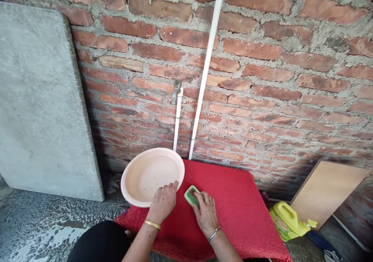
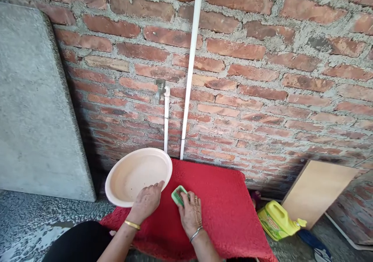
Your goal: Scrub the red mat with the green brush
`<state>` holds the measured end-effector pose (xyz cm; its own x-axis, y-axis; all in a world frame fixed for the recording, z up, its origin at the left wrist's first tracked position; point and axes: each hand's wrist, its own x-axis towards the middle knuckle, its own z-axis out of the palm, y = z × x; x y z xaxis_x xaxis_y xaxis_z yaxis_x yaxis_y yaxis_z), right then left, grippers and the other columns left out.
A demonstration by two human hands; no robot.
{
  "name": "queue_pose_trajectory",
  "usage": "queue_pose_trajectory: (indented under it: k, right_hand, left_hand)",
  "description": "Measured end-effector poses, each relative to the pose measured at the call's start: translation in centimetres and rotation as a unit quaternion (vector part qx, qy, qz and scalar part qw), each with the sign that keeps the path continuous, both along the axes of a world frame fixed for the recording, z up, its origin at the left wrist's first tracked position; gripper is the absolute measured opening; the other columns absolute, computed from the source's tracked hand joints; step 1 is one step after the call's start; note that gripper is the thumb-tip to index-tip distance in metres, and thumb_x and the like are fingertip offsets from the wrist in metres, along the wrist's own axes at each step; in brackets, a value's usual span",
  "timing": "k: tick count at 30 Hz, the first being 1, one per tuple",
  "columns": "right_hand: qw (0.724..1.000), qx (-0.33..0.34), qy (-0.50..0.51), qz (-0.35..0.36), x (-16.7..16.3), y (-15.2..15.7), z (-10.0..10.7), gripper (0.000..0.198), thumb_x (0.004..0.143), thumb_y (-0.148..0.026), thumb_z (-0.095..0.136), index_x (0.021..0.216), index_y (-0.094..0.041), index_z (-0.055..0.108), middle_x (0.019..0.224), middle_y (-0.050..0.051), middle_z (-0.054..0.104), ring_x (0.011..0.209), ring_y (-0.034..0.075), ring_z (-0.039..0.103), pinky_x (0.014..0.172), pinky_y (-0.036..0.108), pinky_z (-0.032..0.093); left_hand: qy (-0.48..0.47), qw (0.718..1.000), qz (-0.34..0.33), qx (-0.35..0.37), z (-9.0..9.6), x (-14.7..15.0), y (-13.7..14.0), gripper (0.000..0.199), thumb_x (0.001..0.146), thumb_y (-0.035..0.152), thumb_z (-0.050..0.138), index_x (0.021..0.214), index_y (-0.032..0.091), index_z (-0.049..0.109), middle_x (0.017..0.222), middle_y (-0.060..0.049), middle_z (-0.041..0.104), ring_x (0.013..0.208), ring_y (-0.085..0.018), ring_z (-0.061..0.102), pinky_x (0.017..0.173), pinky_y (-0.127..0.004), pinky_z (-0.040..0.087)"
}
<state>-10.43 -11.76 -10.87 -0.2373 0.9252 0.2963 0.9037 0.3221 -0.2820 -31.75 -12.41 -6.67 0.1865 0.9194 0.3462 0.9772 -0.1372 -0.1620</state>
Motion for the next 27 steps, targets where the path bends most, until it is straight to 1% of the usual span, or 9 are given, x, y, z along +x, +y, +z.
queue_pose_trajectory:
  k: [4,7,11,15,18,20,24,26,27]
  right_hand:
    - [0.995,0.028,-0.012,-0.091,7.6,1.3,-0.6,0.035,0.094,-0.038,0.05,0.125,-0.031,0.063,0.119,0.007,0.065,0.103,0.025,0.063,0.089,0.039,0.048]
    - [0.981,0.036,-0.034,-0.188,14.2,0.9,-1.1,0.04,0.095,-0.042,0.045,0.126,-0.026,0.063,0.116,0.011,0.066,0.099,0.026,0.064,0.084,0.039,0.049]
    - [0.95,0.052,-0.05,-0.304,22.2,-1.6,-1.5,0.053,0.096,-0.048,0.034,0.128,-0.017,0.061,0.114,0.016,0.065,0.097,0.031,0.065,0.08,0.043,0.05]
    - [0.913,0.045,-0.033,-0.405,27.6,-5.1,-1.8,0.067,0.093,-0.058,0.022,0.128,-0.015,0.059,0.113,0.02,0.064,0.089,0.035,0.067,0.076,0.049,0.052]
    - [0.892,0.044,-0.005,-0.45,29.4,-7.5,-1.8,0.073,0.089,-0.067,0.019,0.127,-0.019,0.059,0.109,0.019,0.064,0.083,0.036,0.067,0.075,0.052,0.052]
    - [0.891,0.053,0.017,-0.45,29.4,-8.5,-1.7,0.075,0.087,-0.071,0.019,0.125,-0.021,0.06,0.105,0.017,0.065,0.083,0.036,0.067,0.075,0.051,0.053]
    - [0.918,0.083,0.07,-0.382,28.1,-8.9,-1.6,0.072,0.086,-0.073,0.023,0.117,-0.021,0.062,0.104,0.016,0.066,0.092,0.035,0.067,0.076,0.048,0.054]
    - [0.931,0.09,0.076,-0.347,27.6,-8.7,-1.5,0.067,0.086,-0.071,0.026,0.114,-0.022,0.063,0.106,0.015,0.067,0.093,0.033,0.068,0.077,0.047,0.054]
    - [0.932,0.091,0.066,-0.344,27.6,-8.7,-1.6,0.065,0.086,-0.071,0.026,0.113,-0.024,0.063,0.106,0.014,0.068,0.091,0.032,0.068,0.076,0.046,0.054]
  left_hand:
    - [-0.012,1.0,0.004,-0.029,0.5,0.0,0.1,0.046,0.091,0.004,0.046,0.133,0.015,0.06,0.095,-0.011,0.069,0.081,-0.021,0.069,0.074,-0.034,0.056]
    - [-0.024,0.999,0.007,-0.044,0.8,-0.1,0.1,0.044,0.092,0.006,0.046,0.133,0.016,0.06,0.094,-0.011,0.07,0.081,-0.021,0.07,0.074,-0.033,0.056]
    - [-0.01,0.998,0.006,-0.054,0.9,-0.2,0.3,0.044,0.094,0.005,0.042,0.133,0.015,0.06,0.087,-0.01,0.07,0.08,-0.021,0.071,0.073,-0.033,0.056]
    - [0.012,0.999,0.006,-0.047,0.4,-0.4,0.4,0.044,0.094,0.005,0.041,0.133,0.015,0.061,0.085,-0.009,0.07,0.078,-0.021,0.071,0.071,-0.032,0.056]
    - [0.028,0.999,0.001,-0.026,-0.3,-0.7,0.4,0.044,0.095,0.006,0.042,0.133,0.014,0.06,0.09,-0.01,0.071,0.079,-0.022,0.071,0.073,-0.034,0.057]
    - [0.032,0.999,-0.006,-0.014,-0.6,-0.9,0.5,0.044,0.095,0.006,0.041,0.133,0.014,0.06,0.094,-0.011,0.071,0.081,-0.022,0.071,0.074,-0.035,0.057]
    - [0.031,0.999,-0.018,-0.007,-0.9,-1.1,0.6,0.044,0.094,0.006,0.04,0.133,0.013,0.06,0.094,-0.011,0.071,0.08,-0.022,0.071,0.073,-0.036,0.057]
    - [0.021,1.0,-0.016,-0.012,-0.9,-1.1,0.7,0.044,0.093,0.006,0.043,0.133,0.013,0.061,0.09,-0.011,0.07,0.077,-0.023,0.071,0.071,-0.035,0.057]
    - [0.015,1.0,-0.014,-0.014,-0.9,-1.1,0.7,0.044,0.092,0.007,0.044,0.132,0.014,0.061,0.089,-0.01,0.07,0.077,-0.023,0.07,0.071,-0.035,0.057]
